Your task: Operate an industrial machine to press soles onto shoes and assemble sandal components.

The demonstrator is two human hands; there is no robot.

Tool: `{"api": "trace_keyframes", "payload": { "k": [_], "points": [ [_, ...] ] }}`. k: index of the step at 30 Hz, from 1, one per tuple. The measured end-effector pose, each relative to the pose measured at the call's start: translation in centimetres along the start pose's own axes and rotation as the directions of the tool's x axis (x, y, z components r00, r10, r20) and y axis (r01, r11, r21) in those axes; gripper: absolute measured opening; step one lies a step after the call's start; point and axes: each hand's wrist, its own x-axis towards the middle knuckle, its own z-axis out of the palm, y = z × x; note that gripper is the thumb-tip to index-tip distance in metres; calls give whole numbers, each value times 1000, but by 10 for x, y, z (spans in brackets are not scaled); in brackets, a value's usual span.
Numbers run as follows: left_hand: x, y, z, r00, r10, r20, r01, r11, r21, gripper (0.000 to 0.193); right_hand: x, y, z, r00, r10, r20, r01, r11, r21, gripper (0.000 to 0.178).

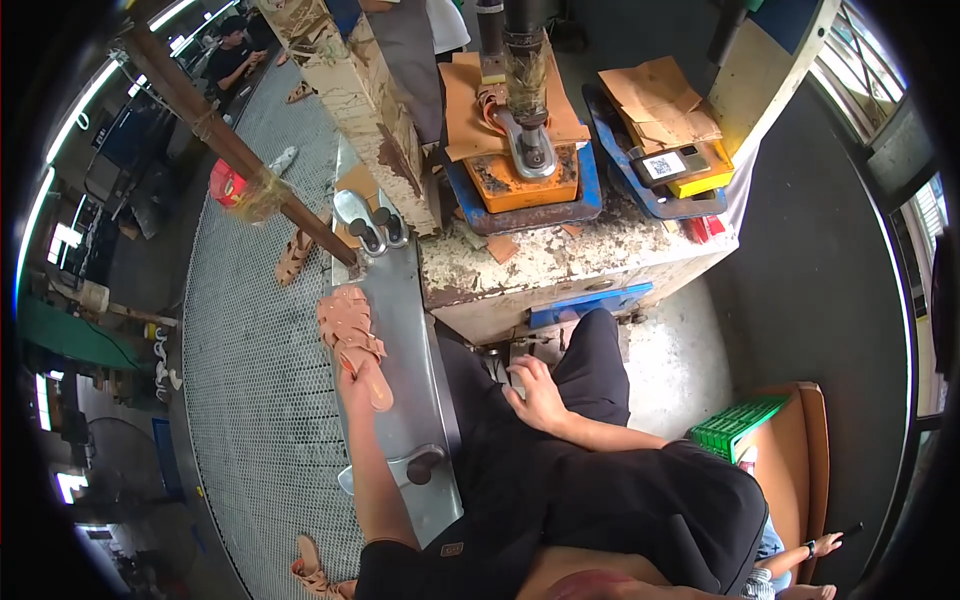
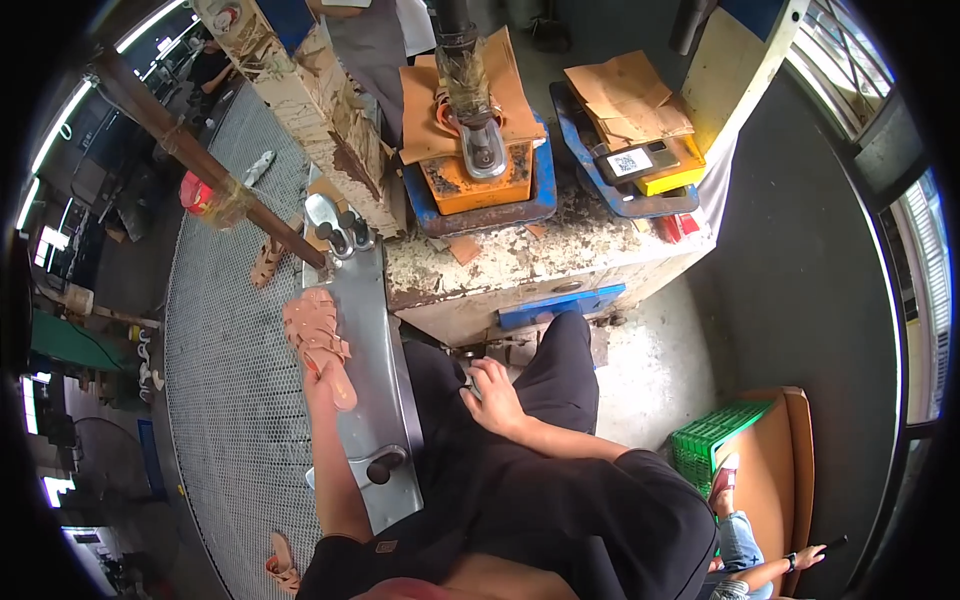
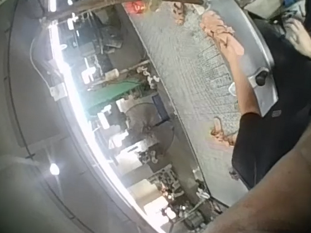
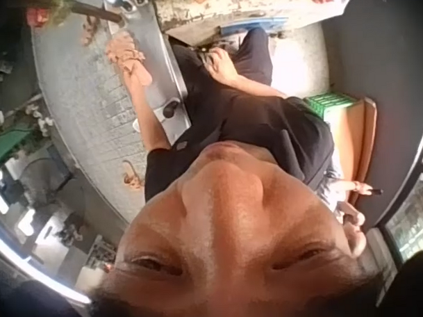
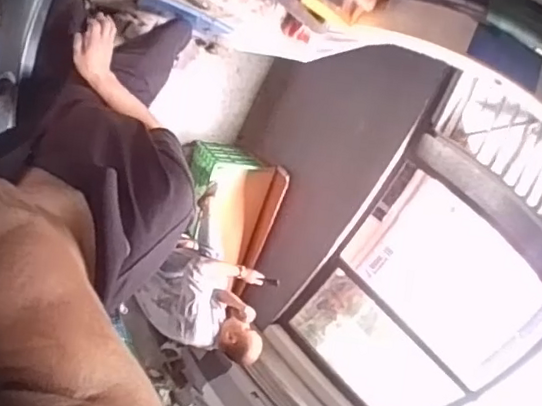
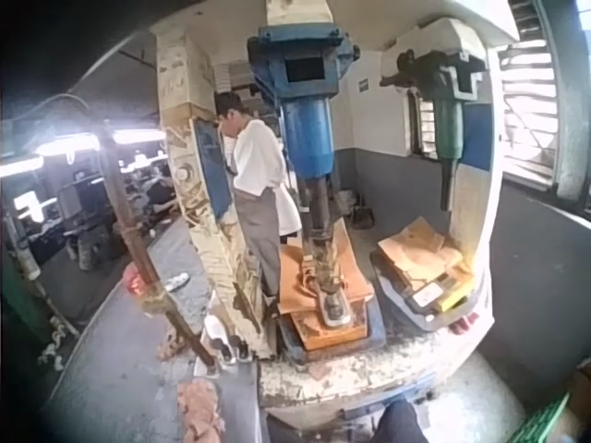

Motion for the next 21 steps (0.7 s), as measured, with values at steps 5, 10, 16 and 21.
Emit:
{"api": "trace_keyframes", "payload": {
  "k": [5, 10, 16, 21],
  "points": [
    [20, 7, 6, 983, -180, 30, 182, 957, -226, 39, 10, -18, -4, 998, -38, 58, 37, 999, 24, 37],
    [-17, 22, 25, 992, -123, 36, 128, 942, -310, 41, 14, -22, -6, 999, -4, 48, 2, 999, 40, 33],
    [-72, 51, 40, 987, -137, 82, 160, 836, -525, 46, 11, -16, 5, 996, 50, 74, -53, 998, 41, 32],
    [-98, 76, 46, 956, -167, 241, 287, 699, -655, 51, 11, -21, 11, 994, 56, 96, -61, 997, 52, 32]
  ]
}}
